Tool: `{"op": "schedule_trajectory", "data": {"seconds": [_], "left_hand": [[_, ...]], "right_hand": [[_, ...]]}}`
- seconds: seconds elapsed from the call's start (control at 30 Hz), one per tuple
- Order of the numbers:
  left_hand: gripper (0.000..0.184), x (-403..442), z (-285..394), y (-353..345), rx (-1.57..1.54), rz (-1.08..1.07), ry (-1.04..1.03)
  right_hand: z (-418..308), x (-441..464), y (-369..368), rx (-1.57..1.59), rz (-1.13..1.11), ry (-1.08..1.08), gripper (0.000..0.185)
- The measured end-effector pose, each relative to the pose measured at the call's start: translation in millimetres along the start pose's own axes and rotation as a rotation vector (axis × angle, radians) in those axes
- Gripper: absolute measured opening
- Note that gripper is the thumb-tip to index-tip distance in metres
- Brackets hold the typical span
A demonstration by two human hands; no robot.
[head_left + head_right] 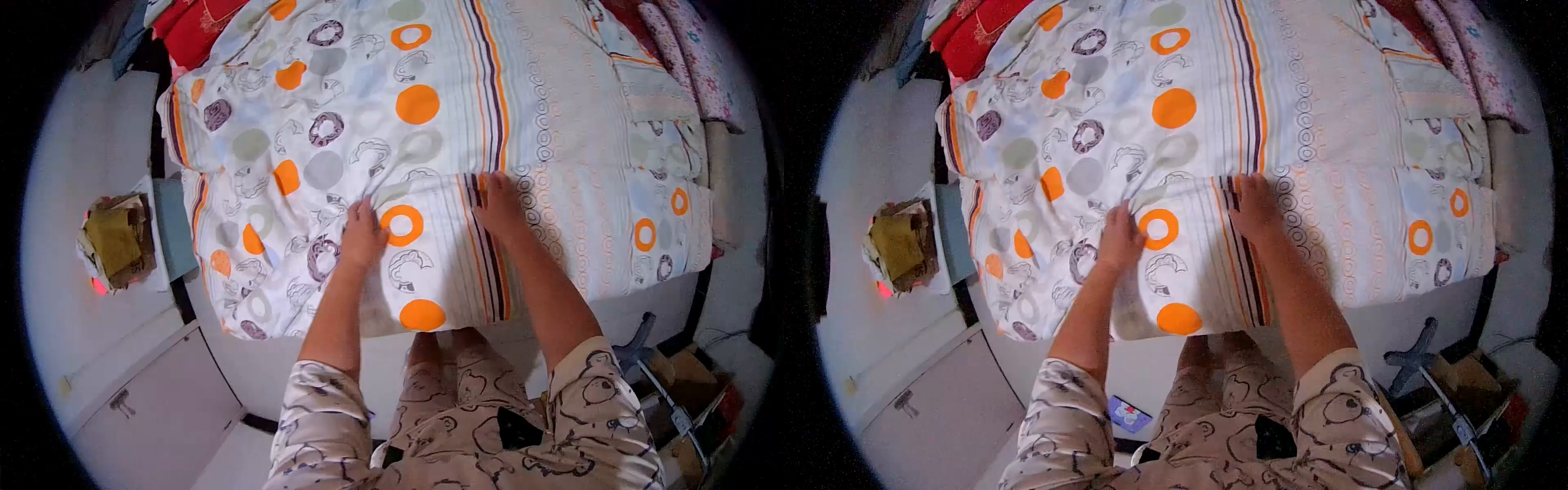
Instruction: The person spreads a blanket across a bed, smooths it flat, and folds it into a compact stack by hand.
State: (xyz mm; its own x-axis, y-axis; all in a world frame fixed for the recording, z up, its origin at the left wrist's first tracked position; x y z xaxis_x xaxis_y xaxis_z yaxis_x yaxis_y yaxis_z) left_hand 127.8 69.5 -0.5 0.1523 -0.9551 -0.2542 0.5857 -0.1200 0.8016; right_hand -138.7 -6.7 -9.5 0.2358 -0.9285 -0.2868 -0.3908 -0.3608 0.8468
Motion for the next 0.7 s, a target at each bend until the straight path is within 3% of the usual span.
{"op": "schedule_trajectory", "data": {"seconds": [0.03,0.1,0.23,0.3,0.37,0.57,0.6,0.63,0.7], "left_hand": [[0.067,-5.9,15.5,-1.8,-0.003,-0.019,0.038],[0.069,-22.4,41.0,2.9,-0.21,0.05,-0.016],[0.074,-86.1,51.9,-7.7,0.133,0.163,-0.234],[0.072,-116.6,45.5,-26.4,0.304,0.056,-0.196],[0.071,-133.6,29.5,-48.9,0.273,-0.287,-0.03],[0.059,-92.0,27.7,-32.8,0.16,-0.405,0.055],[0.054,-92.0,24.7,-31.3,0.044,-0.459,0.056],[0.054,-95.1,22.7,-30.8,0.042,-0.443,0.061],[0.048,-97.8,15.5,-32.2,-0.025,-0.368,-0.03]], "right_hand": [[-11.8,-6.4,0.7,0.011,-0.007,0.007,0.062],[-34.6,-26.1,5.4,0.044,0.117,0.083,0.073],[-51.3,-86.6,-5.1,0.03,0.031,0.208,0.08],[-44.1,-106.2,-16.7,-0.024,0.046,0.269,0.081],[-39.4,-111.6,-23.9,-0.231,-0.297,0.053,0.082],[-61.1,-101.5,-31.4,-0.335,-0.231,0.027,0.089],[-73.5,-98.5,-27.6,-0.38,-0.275,0.004,0.077],[-85.5,-95.8,-30.3,-0.384,-0.269,0.019,0.077],[-107.4,-86.6,-45.1,-0.006,-0.34,0.073,0.053]]}}
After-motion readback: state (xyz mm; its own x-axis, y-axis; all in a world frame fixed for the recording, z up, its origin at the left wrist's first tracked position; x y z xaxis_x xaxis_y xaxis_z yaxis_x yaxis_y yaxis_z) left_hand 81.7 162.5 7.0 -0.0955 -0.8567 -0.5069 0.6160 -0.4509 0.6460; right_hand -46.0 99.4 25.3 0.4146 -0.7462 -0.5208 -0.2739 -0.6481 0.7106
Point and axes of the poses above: each hand's wrist, its own x-axis towards the middle knuckle, its own y-axis out of the back of the hand, z = x × y, the point moved 1 cm from there along x, towards the middle knuckle, and after that the axes turned 5 degrees about -x, right-handed, at the moved point
